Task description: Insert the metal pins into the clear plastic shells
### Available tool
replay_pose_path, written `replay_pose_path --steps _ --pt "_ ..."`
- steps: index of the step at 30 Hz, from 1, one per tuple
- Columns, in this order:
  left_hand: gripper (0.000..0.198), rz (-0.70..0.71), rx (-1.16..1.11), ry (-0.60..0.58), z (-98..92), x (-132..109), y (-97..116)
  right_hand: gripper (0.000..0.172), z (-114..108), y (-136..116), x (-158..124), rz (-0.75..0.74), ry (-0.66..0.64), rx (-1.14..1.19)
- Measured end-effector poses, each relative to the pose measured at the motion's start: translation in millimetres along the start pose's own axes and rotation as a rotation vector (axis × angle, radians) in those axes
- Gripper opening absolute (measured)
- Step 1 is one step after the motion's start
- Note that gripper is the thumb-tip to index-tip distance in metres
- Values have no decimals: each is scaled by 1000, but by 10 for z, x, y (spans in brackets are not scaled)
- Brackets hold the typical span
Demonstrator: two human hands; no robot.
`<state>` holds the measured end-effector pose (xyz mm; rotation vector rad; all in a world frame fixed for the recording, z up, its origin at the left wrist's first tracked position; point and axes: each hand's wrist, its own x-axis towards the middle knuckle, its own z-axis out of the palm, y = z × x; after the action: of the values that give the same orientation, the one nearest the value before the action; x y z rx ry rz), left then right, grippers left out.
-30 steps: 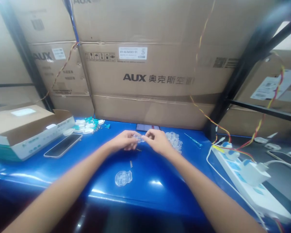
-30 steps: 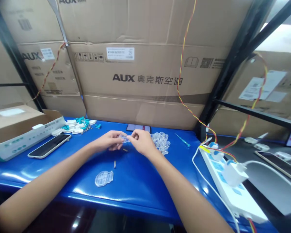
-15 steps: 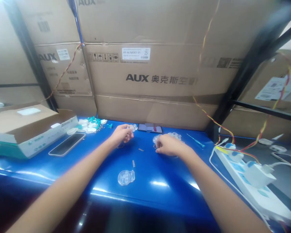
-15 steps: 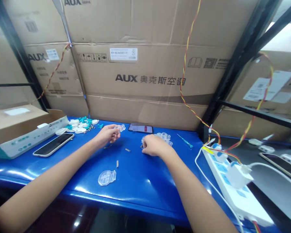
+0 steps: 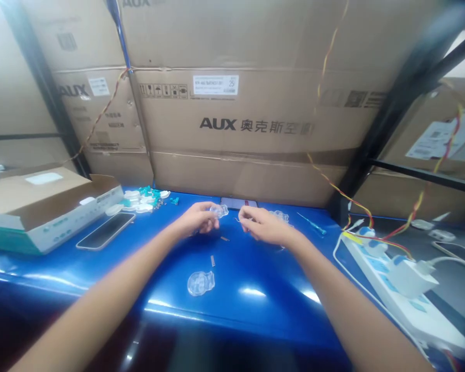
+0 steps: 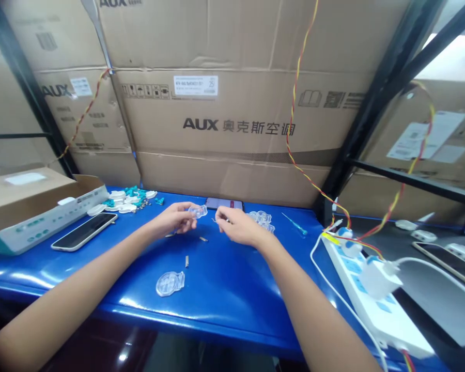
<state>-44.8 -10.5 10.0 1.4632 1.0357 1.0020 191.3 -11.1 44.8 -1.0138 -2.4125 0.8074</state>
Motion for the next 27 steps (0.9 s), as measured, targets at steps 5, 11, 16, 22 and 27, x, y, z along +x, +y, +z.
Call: replay_pose_path --steps 5,11,16,22,27 --pt "37 -1 68 -206 83 -82 65 19 -20 -47 8 -11 -81 380" --pt "41 20 92 -305 143 -131 109 27 4 20 49 29 -114 412" --pt "43 24 110 -347 146 -118 88 26 4 21 37 22 -133 396" --pt "39 11 142 -388 132 -116 70 23 -6 -35 5 -4 -195 335" --pt "39 4 166 -417 141 -127 82 24 32 -12 23 32 -224 306"
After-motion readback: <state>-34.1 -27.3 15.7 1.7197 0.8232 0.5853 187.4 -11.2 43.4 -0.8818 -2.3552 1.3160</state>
